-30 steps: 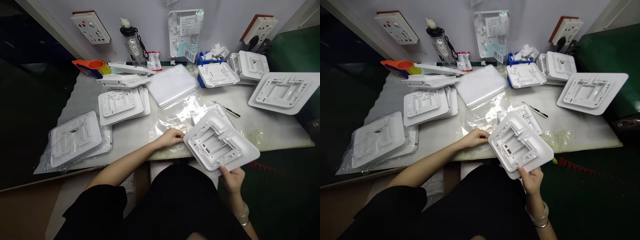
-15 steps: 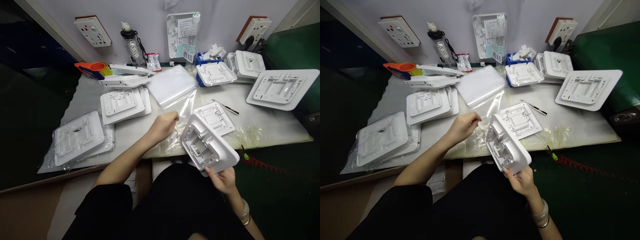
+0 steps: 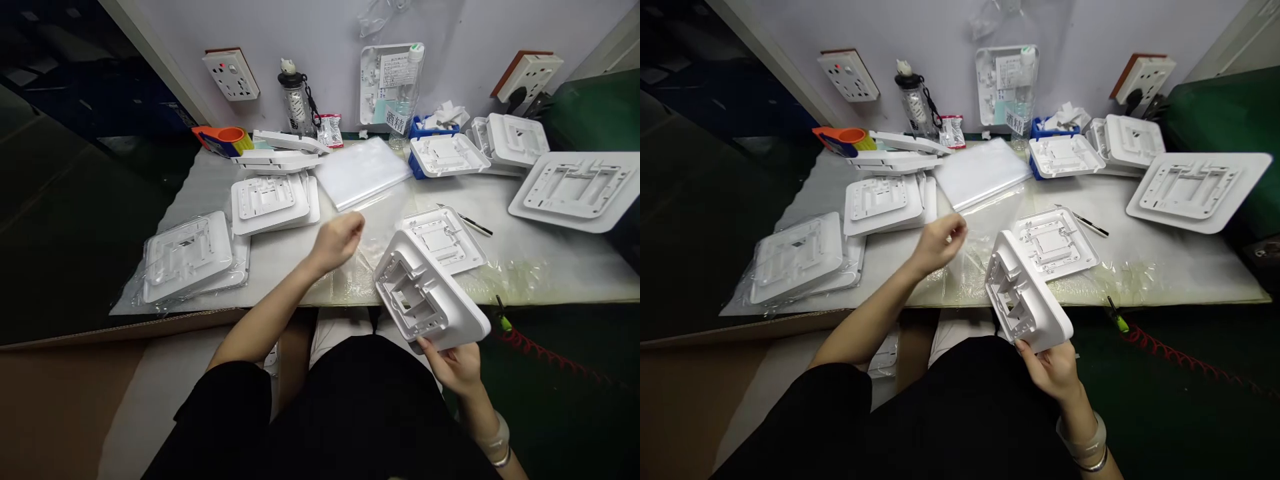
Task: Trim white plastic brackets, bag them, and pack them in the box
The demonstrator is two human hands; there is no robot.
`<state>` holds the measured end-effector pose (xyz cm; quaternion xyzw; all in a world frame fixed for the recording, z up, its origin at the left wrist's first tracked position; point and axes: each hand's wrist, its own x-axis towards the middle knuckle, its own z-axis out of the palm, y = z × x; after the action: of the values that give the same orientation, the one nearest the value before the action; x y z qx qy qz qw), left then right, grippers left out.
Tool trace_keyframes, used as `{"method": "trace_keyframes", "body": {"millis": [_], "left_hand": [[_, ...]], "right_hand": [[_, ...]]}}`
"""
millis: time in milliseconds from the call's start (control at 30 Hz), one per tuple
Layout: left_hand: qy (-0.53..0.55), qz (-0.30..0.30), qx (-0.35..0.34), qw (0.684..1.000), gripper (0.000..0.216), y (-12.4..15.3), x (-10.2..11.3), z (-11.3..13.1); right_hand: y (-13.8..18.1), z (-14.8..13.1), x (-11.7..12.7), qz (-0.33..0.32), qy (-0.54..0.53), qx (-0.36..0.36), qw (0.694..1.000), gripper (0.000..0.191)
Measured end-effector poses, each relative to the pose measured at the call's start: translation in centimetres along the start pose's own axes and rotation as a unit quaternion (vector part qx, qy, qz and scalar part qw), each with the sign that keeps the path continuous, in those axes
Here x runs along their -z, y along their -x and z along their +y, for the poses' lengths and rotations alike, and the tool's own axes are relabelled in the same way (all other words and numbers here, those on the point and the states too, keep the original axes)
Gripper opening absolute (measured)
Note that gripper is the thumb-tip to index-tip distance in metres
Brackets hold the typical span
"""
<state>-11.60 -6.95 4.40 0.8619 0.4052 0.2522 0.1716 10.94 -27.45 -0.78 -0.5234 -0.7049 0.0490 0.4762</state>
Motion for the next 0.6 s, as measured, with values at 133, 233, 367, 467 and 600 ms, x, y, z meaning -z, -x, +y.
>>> {"method": "trace_keyframes", "body": {"millis": [133, 233, 367, 467, 600], "left_hand": [[-0.081, 0.046, -0.084, 0.992, 0.024, 0.5, 4.3, 0.7], [-0.151, -0.031, -0.132, 0.979, 0.032, 1.7, 5.4, 1.3], [-0.232, -0.120, -0.066, 0.963, 0.030, 2.2, 5.0, 1.7], [-0.201, -0.121, 0.016, 0.972, 0.035, 1.6, 4.7, 1.8], [-0.068, -0.090, -0.021, 0.993, 0.056, 0.4, 5.2, 3.2]], "right_hand": [[-0.9, -0.5, 0.2, -0.019, -0.002, 0.023, 1.000, 0.022], [-1.5, -0.6, 0.3, -0.008, -0.002, 0.004, 1.000, 0.042], [-1.8, -0.5, 0.0, -0.008, -0.015, -0.036, 0.999, 0.051], [-2.2, -0.8, -0.5, -0.035, -0.017, 0.019, 0.999, 0.039], [-3.7, -2.0, -0.7, -0.153, -0.014, 0.083, 0.985, 0.019]]}}
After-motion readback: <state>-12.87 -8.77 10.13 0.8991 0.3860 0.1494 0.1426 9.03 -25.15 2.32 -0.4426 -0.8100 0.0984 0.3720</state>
